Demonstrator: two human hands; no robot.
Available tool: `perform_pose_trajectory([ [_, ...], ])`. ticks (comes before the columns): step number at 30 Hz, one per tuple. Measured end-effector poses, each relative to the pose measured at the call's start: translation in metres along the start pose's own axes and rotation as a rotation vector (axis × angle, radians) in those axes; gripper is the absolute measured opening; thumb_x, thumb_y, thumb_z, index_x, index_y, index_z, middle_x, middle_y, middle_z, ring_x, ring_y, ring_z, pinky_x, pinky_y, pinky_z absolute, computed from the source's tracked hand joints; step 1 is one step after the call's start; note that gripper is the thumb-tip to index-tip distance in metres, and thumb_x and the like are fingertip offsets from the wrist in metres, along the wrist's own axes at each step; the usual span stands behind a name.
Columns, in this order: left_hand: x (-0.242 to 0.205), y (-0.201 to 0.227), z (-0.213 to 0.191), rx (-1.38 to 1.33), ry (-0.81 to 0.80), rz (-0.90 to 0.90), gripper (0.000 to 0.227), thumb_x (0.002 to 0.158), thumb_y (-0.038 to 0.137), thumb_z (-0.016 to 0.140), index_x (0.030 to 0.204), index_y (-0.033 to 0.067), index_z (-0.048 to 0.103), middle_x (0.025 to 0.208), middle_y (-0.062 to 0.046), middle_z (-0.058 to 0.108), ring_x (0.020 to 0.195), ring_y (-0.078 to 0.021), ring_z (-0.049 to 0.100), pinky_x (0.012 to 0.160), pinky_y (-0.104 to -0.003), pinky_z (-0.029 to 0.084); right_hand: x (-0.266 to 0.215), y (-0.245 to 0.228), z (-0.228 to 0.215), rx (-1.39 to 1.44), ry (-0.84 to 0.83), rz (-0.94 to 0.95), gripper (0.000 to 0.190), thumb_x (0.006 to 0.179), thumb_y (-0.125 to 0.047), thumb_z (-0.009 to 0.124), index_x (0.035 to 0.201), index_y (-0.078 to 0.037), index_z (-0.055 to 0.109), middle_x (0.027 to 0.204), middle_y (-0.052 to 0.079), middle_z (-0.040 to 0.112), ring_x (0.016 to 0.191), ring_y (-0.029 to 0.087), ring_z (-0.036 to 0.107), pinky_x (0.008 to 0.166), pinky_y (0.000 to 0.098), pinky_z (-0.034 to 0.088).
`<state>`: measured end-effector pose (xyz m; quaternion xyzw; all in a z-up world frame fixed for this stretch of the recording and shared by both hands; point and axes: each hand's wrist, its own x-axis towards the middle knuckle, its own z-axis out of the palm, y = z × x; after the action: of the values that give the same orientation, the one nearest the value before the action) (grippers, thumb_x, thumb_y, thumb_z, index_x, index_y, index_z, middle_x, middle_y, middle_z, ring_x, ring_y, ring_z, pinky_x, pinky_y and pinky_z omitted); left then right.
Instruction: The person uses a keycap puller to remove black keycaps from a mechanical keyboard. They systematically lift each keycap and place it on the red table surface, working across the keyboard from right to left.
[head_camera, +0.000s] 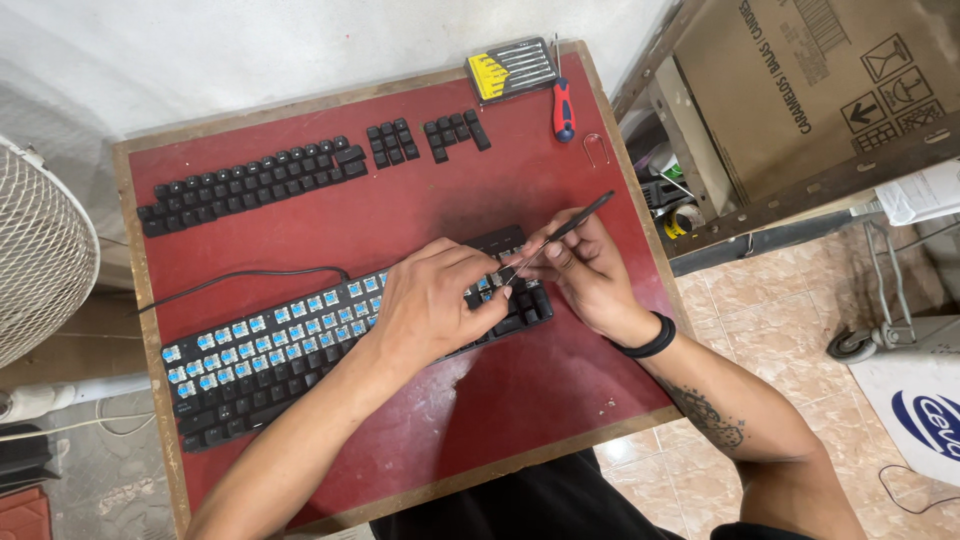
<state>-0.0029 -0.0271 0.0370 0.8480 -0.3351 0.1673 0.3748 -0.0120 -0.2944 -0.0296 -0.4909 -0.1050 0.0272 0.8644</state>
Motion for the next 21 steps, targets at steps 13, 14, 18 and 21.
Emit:
perform_pose_trajectory([
  [13, 0.004, 0.001, -0.002, -0.062, -0.034, -0.042, 0.025, 0.098, 0.036, 0.089, 0.098, 0.0112, 0.088, 0.09, -0.007, 0.086, 0.096, -0.0332, 0.086, 0.077, -0.047, 0.072, -0.011, 0.007, -0.001, -0.218, 0.03, -0.181, 0.022, 0.126, -0.01, 0.06, 0.141, 0.002, 0.05, 0.116, 0.031, 0.08, 0.118, 0.047, 0.09, 0.104, 0.0602, 0.075],
  [14, 0.005, 0.001, -0.002, -0.078, -0.046, -0.041, 0.027, 0.099, 0.038, 0.088, 0.097, 0.0111, 0.087, 0.088, -0.008, 0.086, 0.095, -0.0337, 0.086, 0.077, -0.047, 0.072, -0.011, 0.012, -0.011, -0.219, 0.028, -0.181, 0.022, 0.126, -0.01, 0.06, 0.141, 0.002, 0.05, 0.116, 0.031, 0.08, 0.117, 0.048, 0.09, 0.103, 0.06, 0.075],
  [18, 0.007, 0.002, -0.004, -0.085, -0.034, -0.024, 0.024, 0.098, 0.037, 0.089, 0.096, 0.0132, 0.086, 0.088, -0.006, 0.086, 0.095, -0.0333, 0.086, 0.077, -0.047, 0.072, -0.008, -0.007, 0.02, -0.142, 0.033, -0.158, 0.023, 0.126, -0.01, 0.061, 0.141, 0.002, 0.049, 0.114, 0.029, 0.08, 0.116, 0.045, 0.091, 0.102, 0.0574, 0.077],
  [21, 0.005, -0.001, -0.005, -0.056, -0.032, 0.004, 0.021, 0.098, 0.036, 0.089, 0.094, 0.0161, 0.085, 0.089, -0.002, 0.086, 0.097, -0.0302, 0.085, 0.078, -0.045, 0.072, -0.005, -0.008, 0.012, -0.092, 0.027, -0.144, 0.023, 0.126, -0.009, 0.06, 0.142, 0.002, 0.049, 0.113, 0.03, 0.079, 0.114, 0.046, 0.091, 0.099, 0.0555, 0.079],
])
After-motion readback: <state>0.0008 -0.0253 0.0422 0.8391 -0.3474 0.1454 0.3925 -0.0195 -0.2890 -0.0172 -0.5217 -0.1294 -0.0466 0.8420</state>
